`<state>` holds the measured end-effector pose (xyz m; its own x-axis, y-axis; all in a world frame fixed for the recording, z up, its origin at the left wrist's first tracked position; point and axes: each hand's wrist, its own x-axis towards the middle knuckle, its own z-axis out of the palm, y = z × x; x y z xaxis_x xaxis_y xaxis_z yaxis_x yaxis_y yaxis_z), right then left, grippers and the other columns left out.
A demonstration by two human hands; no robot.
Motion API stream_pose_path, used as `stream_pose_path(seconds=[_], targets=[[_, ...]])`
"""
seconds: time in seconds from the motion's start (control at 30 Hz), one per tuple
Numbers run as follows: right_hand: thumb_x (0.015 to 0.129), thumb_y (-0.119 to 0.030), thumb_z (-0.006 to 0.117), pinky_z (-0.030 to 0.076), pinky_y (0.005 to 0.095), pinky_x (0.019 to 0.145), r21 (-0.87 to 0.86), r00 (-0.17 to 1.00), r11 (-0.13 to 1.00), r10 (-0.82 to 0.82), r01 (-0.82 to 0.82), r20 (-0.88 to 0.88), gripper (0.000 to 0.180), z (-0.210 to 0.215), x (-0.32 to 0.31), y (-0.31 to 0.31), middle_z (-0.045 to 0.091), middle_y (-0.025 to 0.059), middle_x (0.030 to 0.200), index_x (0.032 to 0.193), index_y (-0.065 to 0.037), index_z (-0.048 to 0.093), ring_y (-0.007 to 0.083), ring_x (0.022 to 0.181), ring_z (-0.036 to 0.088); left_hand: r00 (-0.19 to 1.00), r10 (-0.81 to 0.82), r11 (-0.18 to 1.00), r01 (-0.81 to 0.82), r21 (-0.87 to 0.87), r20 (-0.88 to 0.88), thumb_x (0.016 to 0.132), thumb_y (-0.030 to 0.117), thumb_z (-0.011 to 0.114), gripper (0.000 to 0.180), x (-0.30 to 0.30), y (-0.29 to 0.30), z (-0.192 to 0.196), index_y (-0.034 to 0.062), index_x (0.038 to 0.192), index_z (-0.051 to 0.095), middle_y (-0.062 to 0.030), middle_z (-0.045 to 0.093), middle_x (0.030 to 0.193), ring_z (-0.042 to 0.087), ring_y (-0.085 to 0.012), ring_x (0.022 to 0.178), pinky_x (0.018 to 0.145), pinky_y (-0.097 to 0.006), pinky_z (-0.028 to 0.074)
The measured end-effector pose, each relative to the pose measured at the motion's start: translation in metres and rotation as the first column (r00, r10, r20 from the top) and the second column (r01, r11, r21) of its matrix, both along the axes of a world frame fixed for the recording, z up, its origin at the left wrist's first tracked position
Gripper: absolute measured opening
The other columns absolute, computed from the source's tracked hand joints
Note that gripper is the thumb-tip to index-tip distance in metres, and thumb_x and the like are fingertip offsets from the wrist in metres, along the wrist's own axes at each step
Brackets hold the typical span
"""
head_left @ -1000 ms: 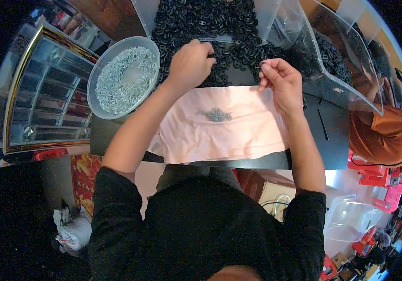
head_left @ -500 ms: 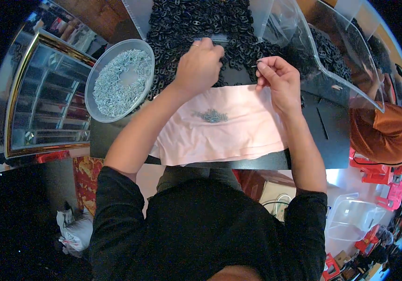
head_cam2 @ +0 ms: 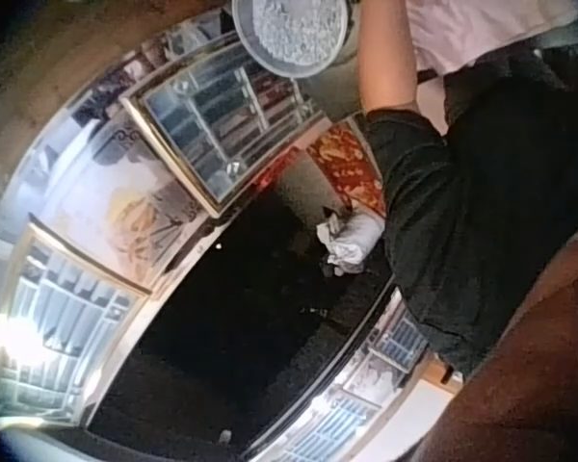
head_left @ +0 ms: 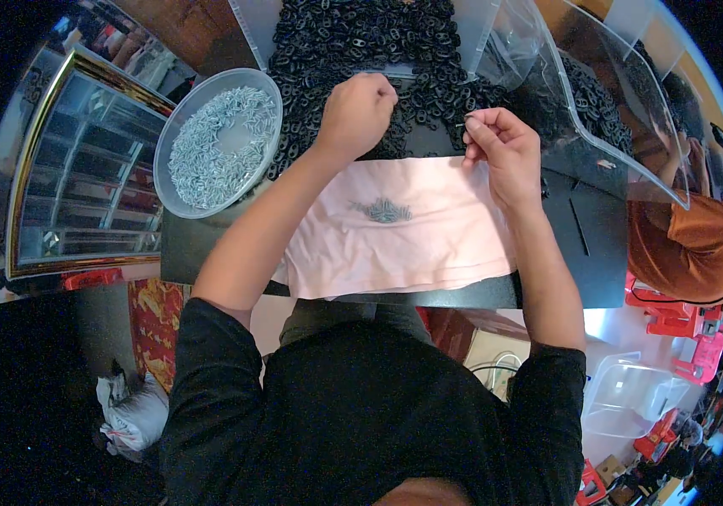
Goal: The person assembles plastic cord locks by hand, repeatedly taking small metal pins and plastic components and fitting them together over a cloth.
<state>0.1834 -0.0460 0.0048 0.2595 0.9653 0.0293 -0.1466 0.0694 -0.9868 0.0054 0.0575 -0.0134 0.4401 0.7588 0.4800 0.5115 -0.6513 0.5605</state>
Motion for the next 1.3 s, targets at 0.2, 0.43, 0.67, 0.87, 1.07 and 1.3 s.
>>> stream_pose_path(seconds=[0.2,0.43,0.67,0.87,1.07,1.3], targets=[[0.080,-0.003,0.058,0.042,0.0220,0.042,-0.009,1.000,1.000,-0.008,0.008,-0.010,0.004,-0.002,-0.002,0.000,0.055,0.0041,0.064,0.082,0.001,0.057,0.0090,0.047,0.050,0.829,0.166,0.642,0.320,-0.696,0.535,0.081,0.007,0.057,0.009,-0.008,-0.011,0.008,-0.0002,0.085,0.060,-0.0020,0.057,0.069,0.053,-0.0069,0.060,0.050,-0.020,0.043],[0.080,-0.002,0.059,0.042,0.0218,0.042,-0.026,0.998,1.000,0.009,-0.011,-0.069,0.004,-0.002,-0.011,-0.002,0.055,0.0040,0.064,0.083,0.000,0.057,0.0085,0.047,0.049,0.787,0.167,0.599,0.397,-0.695,0.594,0.083,0.008,0.056,0.015,-0.013,-0.020,0.001,0.0029,0.096,0.058,-0.0004,0.057,0.072,0.055,-0.0078,0.063,0.055,-0.019,0.046],[0.081,-0.002,0.058,0.042,0.0213,0.042,-0.055,0.999,0.998,-0.010,0.008,-0.039,0.002,-0.003,-0.010,-0.002,0.055,0.0031,0.065,0.083,-0.001,0.057,0.0078,0.047,0.049,0.736,0.174,0.595,0.451,-0.665,0.654,0.077,-0.001,0.057,0.016,-0.015,-0.021,0.004,-0.0038,0.093,0.056,-0.0053,0.058,0.073,0.059,-0.0117,0.063,0.054,-0.020,0.048],[0.084,-0.002,0.055,0.044,0.0198,0.046,-0.045,0.999,0.999,0.023,-0.024,-0.030,0.004,-0.005,-0.009,-0.003,0.056,0.0040,0.068,0.086,0.000,0.058,0.0075,0.050,0.051,0.782,0.132,0.669,0.383,-0.637,0.609,0.074,0.002,0.062,0.017,-0.012,-0.021,0.005,-0.0013,0.091,0.057,-0.0055,0.060,0.073,0.057,-0.0102,0.059,0.052,-0.020,0.045],[0.082,-0.002,0.056,0.046,0.0228,0.043,-0.029,0.996,0.999,0.027,-0.030,-0.088,0.004,-0.001,-0.013,-0.004,0.058,0.0067,0.067,0.084,0.001,0.056,0.0107,0.049,0.054,0.711,0.198,0.498,0.520,-0.694,0.675,0.074,0.004,0.064,0.016,-0.014,-0.024,0.005,0.0004,0.089,0.057,-0.0079,0.062,0.074,0.055,-0.0093,0.057,0.053,-0.020,0.045],[0.085,-0.004,0.054,0.048,0.0223,0.047,-0.005,0.995,0.997,0.075,-0.076,-0.068,0.007,0.002,-0.018,-0.008,0.060,0.0100,0.073,0.086,0.002,0.056,0.0127,0.055,0.057,0.595,0.316,0.175,0.729,-0.662,0.739,0.081,0.003,0.058,0.008,-0.007,-0.040,0.009,-0.0010,0.088,0.056,-0.0127,0.063,0.080,0.056,-0.0103,0.061,0.055,-0.019,0.047]])
